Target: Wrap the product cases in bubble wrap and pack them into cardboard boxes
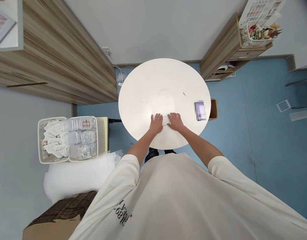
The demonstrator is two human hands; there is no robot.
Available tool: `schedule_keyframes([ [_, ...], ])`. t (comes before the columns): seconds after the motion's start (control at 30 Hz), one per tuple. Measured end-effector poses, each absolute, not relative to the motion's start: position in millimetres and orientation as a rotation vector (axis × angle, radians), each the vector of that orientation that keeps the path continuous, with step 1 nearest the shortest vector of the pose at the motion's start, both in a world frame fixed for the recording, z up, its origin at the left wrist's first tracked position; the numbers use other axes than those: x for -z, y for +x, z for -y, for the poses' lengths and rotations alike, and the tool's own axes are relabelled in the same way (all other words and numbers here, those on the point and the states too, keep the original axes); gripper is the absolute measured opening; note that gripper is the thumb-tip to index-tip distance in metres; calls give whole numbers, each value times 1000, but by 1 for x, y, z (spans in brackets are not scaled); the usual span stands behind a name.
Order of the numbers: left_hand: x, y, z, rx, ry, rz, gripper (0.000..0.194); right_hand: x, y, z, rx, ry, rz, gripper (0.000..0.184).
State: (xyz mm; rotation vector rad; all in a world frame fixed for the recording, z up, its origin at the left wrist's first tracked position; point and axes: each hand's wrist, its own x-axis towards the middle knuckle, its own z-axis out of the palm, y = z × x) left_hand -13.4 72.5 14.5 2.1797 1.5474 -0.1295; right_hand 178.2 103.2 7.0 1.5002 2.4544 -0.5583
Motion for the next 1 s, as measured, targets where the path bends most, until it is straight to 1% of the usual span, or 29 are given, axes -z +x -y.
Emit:
schedule_keyframes([
  [0.13,-12,-10,-73,158,2182,-1529,79,-6,175,-93,577,1417,-2504,68],
  [0.27,-15,-9,-62,139,2183,-1529,73,-6,168,-78,613,1376,-2490,69],
  [0.43,-19,-12,-32,153,2248,-1515,69,-12,168,-49,610,1328,-2563,58],
  [0.57,-21,-17,-16,149,2268,-1463,67,-18,175,-37,678,1263,-2576,53],
  [0.63,-22,-18,-14,118,2276,-1442,62,-21,178,-39,723,1229,-2576,50],
  [0.73,-22,-20,-22,51,2264,-1464,48,-25,179,-51,794,1224,-2571,43],
  [0.8,-21,-21,-32,23,2206,-1540,41,-26,177,-63,833,1286,-2549,41],
  [0.87,-20,-21,-44,13,2116,-1644,39,-25,176,-75,856,1419,-2505,43],
  [1.0,-15,-21,-65,23,2009,-1740,43,-20,176,-92,873,1733,-2377,49],
])
